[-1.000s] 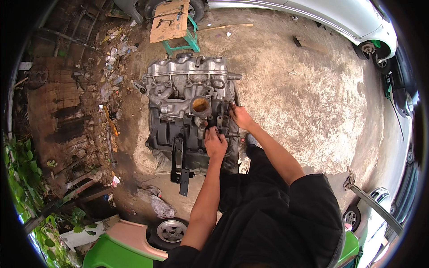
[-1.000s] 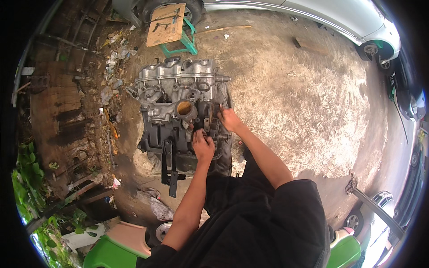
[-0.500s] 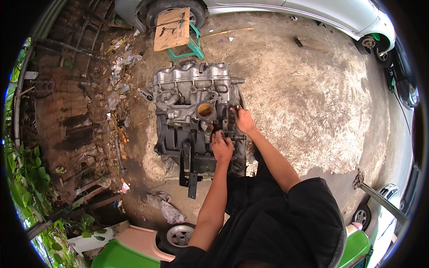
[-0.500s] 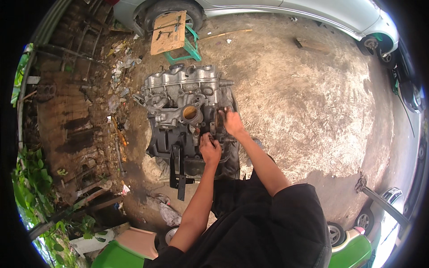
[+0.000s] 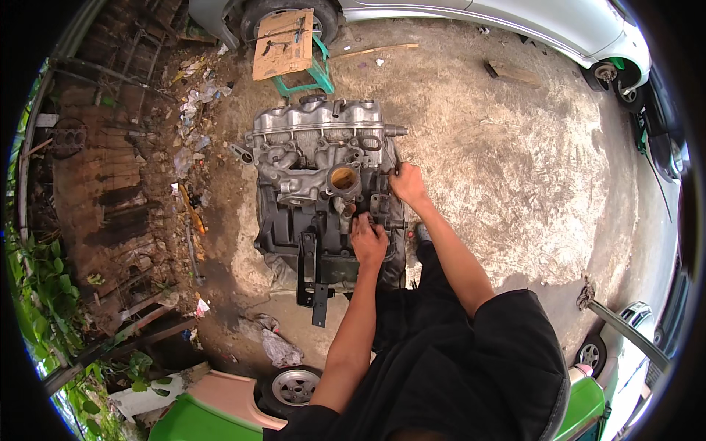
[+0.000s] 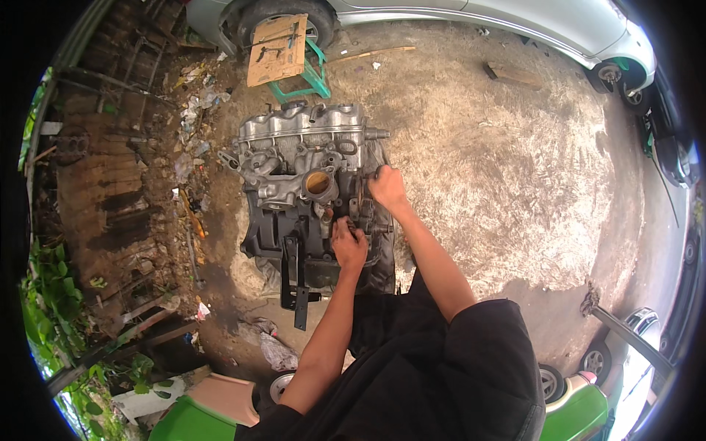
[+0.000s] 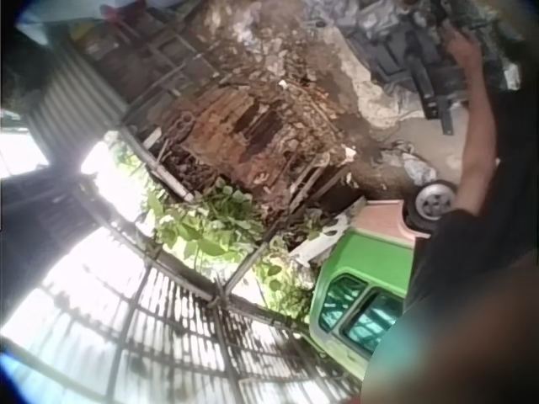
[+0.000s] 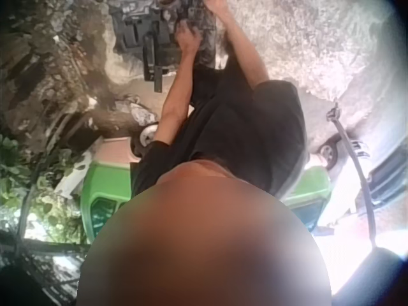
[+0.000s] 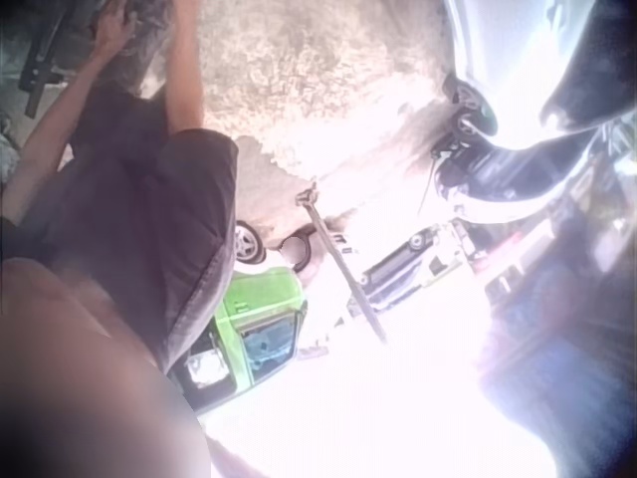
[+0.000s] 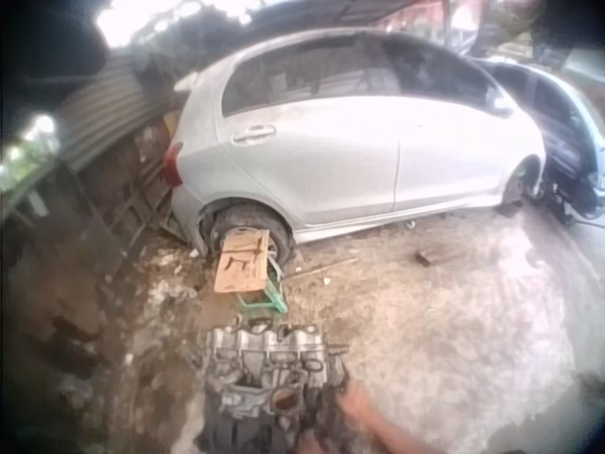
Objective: The person scrubs a car engine block with a wire brush and a rag, focusing on the intake manifold area. The person repeatedly scrubs and wipes the same region of the engine.
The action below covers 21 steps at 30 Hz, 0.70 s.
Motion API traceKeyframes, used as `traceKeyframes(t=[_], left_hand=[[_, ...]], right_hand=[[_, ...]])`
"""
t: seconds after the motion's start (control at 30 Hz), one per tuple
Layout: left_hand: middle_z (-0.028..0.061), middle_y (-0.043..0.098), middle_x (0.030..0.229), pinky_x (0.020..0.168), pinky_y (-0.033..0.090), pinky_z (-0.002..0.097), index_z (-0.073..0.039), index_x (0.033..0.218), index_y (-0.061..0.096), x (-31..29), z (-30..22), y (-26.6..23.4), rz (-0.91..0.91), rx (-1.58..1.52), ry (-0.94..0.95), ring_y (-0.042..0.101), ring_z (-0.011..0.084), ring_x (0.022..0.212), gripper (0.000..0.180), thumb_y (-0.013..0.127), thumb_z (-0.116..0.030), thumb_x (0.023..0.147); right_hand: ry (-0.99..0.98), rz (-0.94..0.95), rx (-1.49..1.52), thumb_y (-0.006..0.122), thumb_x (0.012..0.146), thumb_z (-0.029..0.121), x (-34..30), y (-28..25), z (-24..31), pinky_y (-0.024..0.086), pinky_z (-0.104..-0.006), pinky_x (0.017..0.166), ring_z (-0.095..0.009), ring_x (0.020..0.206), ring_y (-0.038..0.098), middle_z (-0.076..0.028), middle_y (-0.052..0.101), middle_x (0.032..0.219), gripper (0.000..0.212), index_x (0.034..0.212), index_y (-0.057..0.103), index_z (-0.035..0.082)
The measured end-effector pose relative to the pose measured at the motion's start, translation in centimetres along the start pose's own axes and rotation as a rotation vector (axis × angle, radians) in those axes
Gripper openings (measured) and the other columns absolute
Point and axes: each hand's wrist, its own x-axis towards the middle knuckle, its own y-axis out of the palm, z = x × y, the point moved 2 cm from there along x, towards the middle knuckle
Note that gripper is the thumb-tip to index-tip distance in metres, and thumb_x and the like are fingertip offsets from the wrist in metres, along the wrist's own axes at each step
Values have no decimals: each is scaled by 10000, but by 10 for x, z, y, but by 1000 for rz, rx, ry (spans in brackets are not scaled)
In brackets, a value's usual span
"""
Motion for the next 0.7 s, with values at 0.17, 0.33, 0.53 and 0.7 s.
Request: traceKeyframes(t=[0.17, 0.33, 0.53, 0.7], left_hand=[[225, 600, 928, 879, 465, 539, -6, 1111, 513, 1, 2, 1, 31, -14, -7, 567, 421, 988, 303, 586, -103, 833], [218, 603, 900, 888, 469, 537, 1, 1102, 514, 0, -2, -1, 27, -38, -20, 571, 428, 964, 295, 587, -107, 837], [200, 619, 850, 937, 470, 522, 6, 1129, 523, 1, -5, -3, 0, 2, 8, 599, 405, 899, 312, 584, -100, 843], [208, 612, 843, 934, 473, 516, 7, 1143, 525, 1, -4, -5, 7, -15, 15, 598, 404, 885, 327, 590, -92, 838]], right_hand=[[-125, 170, -104, 562, 798, 120, 5, 3, -5, 538, -511, 708, -513, 812, 625, -361, 612, 794, 316, 965, 577, -148], [-259, 383, -254, 518, 812, 81, 7, 14, -8, 536, -525, 713, -500, 839, 630, -365, 616, 853, 620, 1319, 315, -212], [-216, 230, -205, 548, 820, 111, 8, 11, -1, 541, -517, 732, -491, 830, 637, -338, 636, 861, 558, 1284, 423, -172], [36, 64, -208, 568, 818, 157, 3, 10, 3, 520, -535, 724, -474, 806, 639, -307, 643, 814, 331, 1077, 620, -42]])
